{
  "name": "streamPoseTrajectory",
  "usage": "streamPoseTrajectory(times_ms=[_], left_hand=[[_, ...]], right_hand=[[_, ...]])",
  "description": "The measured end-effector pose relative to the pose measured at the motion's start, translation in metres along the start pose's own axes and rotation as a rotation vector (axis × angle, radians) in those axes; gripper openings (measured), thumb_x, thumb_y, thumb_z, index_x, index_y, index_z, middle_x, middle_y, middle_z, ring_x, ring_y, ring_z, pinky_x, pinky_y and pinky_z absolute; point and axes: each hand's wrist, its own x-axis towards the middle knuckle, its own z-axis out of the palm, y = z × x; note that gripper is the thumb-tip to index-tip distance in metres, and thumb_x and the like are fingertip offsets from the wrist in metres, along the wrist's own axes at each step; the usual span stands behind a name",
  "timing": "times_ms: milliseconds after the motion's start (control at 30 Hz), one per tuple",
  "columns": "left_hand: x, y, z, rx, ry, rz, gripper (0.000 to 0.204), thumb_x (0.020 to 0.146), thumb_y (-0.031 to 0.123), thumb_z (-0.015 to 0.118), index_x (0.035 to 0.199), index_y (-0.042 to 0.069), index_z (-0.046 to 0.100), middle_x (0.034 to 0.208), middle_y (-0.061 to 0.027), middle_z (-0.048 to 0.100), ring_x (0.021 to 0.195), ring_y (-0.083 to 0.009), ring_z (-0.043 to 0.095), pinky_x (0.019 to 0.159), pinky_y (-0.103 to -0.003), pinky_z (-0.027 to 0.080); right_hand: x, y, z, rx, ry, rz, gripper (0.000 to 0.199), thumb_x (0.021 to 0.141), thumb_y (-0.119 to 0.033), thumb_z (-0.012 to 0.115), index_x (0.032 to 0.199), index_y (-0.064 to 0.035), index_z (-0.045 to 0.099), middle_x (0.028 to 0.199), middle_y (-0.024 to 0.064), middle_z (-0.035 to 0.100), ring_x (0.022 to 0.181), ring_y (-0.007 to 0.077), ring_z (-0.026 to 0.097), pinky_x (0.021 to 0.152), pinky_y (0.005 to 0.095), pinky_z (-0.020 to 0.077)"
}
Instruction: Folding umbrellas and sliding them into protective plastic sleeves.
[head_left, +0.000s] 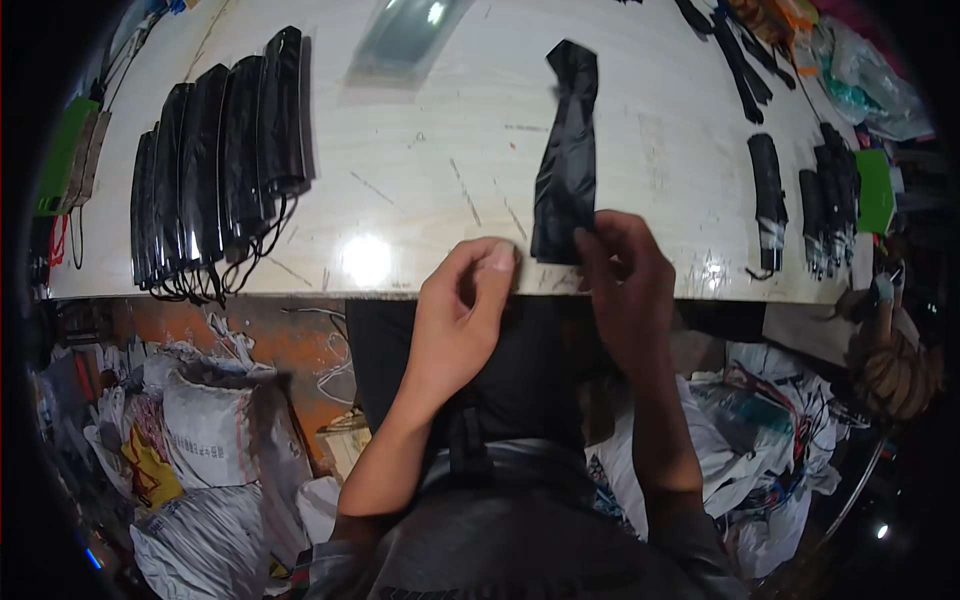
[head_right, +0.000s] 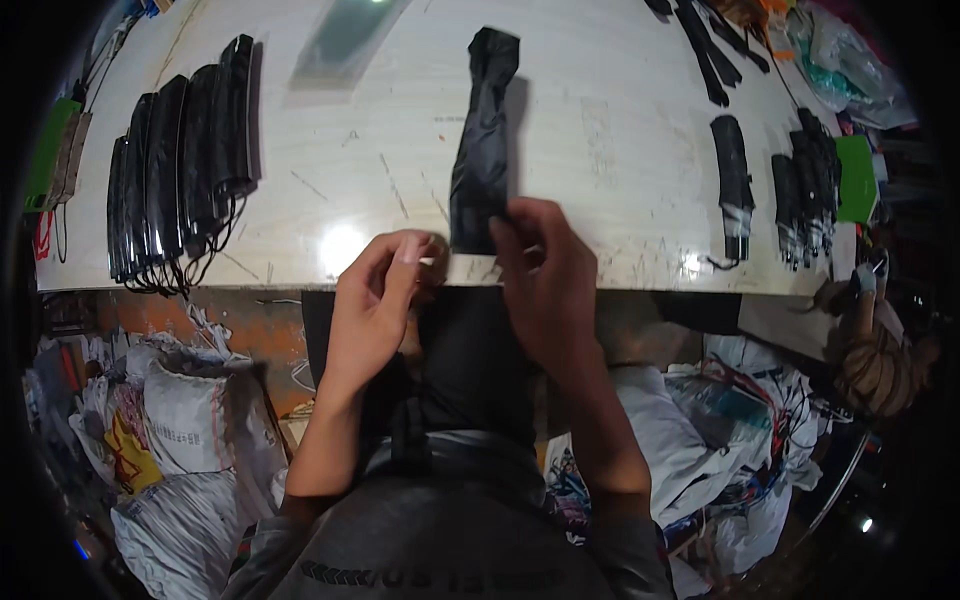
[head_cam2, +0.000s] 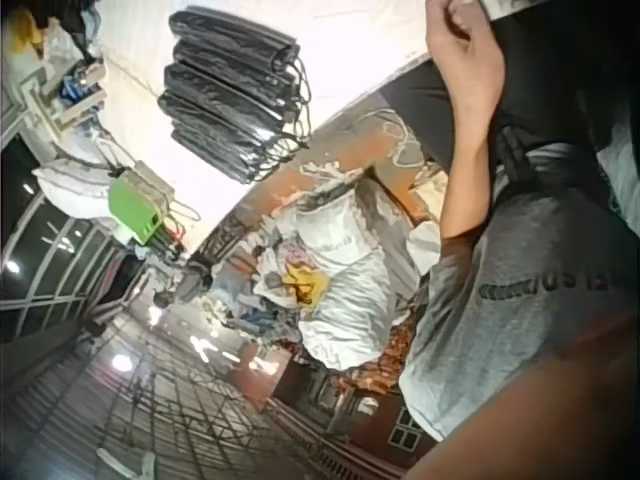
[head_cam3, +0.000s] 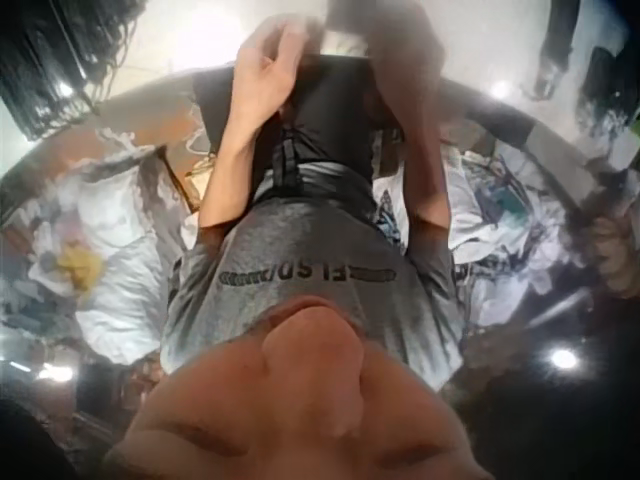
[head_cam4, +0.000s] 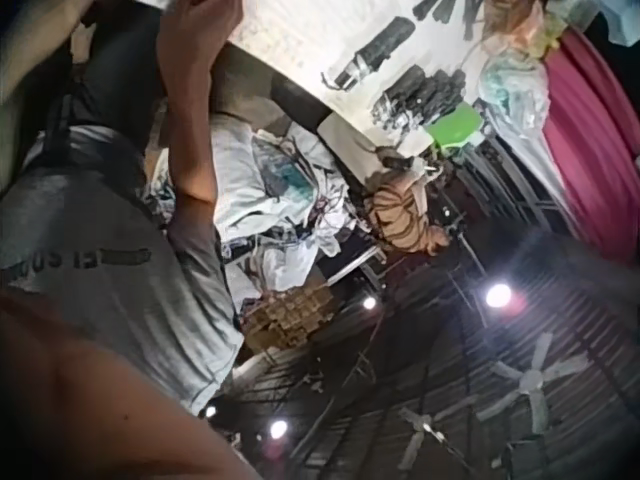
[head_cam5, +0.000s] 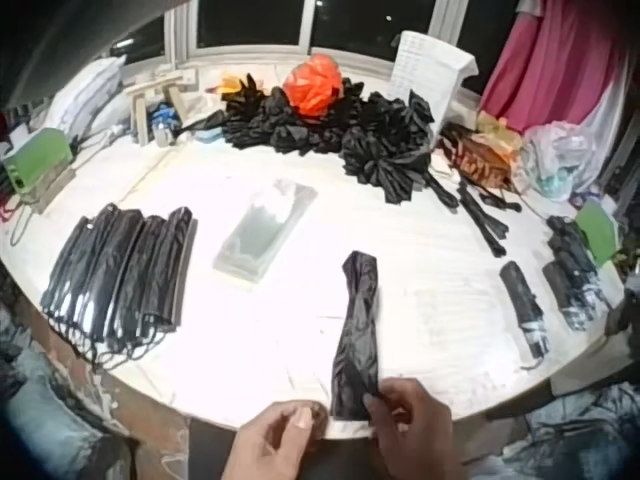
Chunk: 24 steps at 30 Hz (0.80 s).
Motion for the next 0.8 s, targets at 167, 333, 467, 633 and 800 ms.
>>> streamPoseTrajectory(times_ms=[167,333,467,633,800], left_hand=[[-0.018,-0.011,0.015,-0.097,-0.009,-0.083,0.018,0.099,0.012,0.064,0.107,-0.004,0.068,0.074,-0.0003,0.062,0.063,-0.0054,0.051,0.058,-0.021,0.043],[-0.048,-0.004,0.017,0.022,0.089,0.007,0.017,0.098,0.013,0.066,0.099,-0.003,0.069,0.069,0.0012,0.060,0.057,-0.0051,0.049,0.053,-0.019,0.041],[-0.055,0.004,0.022,-0.042,0.081,0.027,0.015,0.098,0.011,0.066,0.096,-0.003,0.070,0.070,0.0001,0.060,0.057,-0.0055,0.050,0.052,-0.019,0.041],[-0.062,0.000,0.020,0.016,0.043,0.060,0.016,0.099,0.011,0.065,0.100,-0.004,0.070,0.071,-0.0020,0.061,0.055,-0.0067,0.051,0.052,-0.018,0.042],[-0.062,-0.002,0.021,-0.001,0.044,0.056,0.020,0.101,0.012,0.061,0.106,-0.006,0.068,0.074,-0.0049,0.064,0.054,-0.0089,0.054,0.050,-0.020,0.045]], right_hand=[[-0.056,-0.005,0.008,0.038,-0.027,-0.018,0.023,0.091,-0.007,0.070,0.112,-0.0015,0.062,0.078,0.0032,0.063,0.062,0.0082,0.051,0.059,0.0225,0.0439],[-0.078,0.001,0.001,0.218,-0.014,0.050,0.021,0.090,-0.006,0.071,0.110,-0.0010,0.064,0.080,0.0034,0.064,0.061,0.0076,0.049,0.058,0.0223,0.0420],[-0.087,-0.005,-0.006,0.582,0.006,0.065,0.019,0.088,-0.002,0.071,0.106,-0.0011,0.065,0.080,0.0025,0.063,0.061,0.0074,0.048,0.057,0.0224,0.0404],[-0.098,0.003,-0.008,0.483,-0.031,0.029,0.017,0.086,0.002,0.071,0.102,-0.0012,0.066,0.079,0.0016,0.060,0.063,0.0080,0.048,0.057,0.0231,0.0400],[-0.102,0.014,-0.020,0.190,-0.007,-0.164,0.018,0.084,0.006,0.070,0.100,-0.0009,0.066,0.080,0.0020,0.058,0.066,0.0092,0.051,0.060,0.0231,0.0421]])
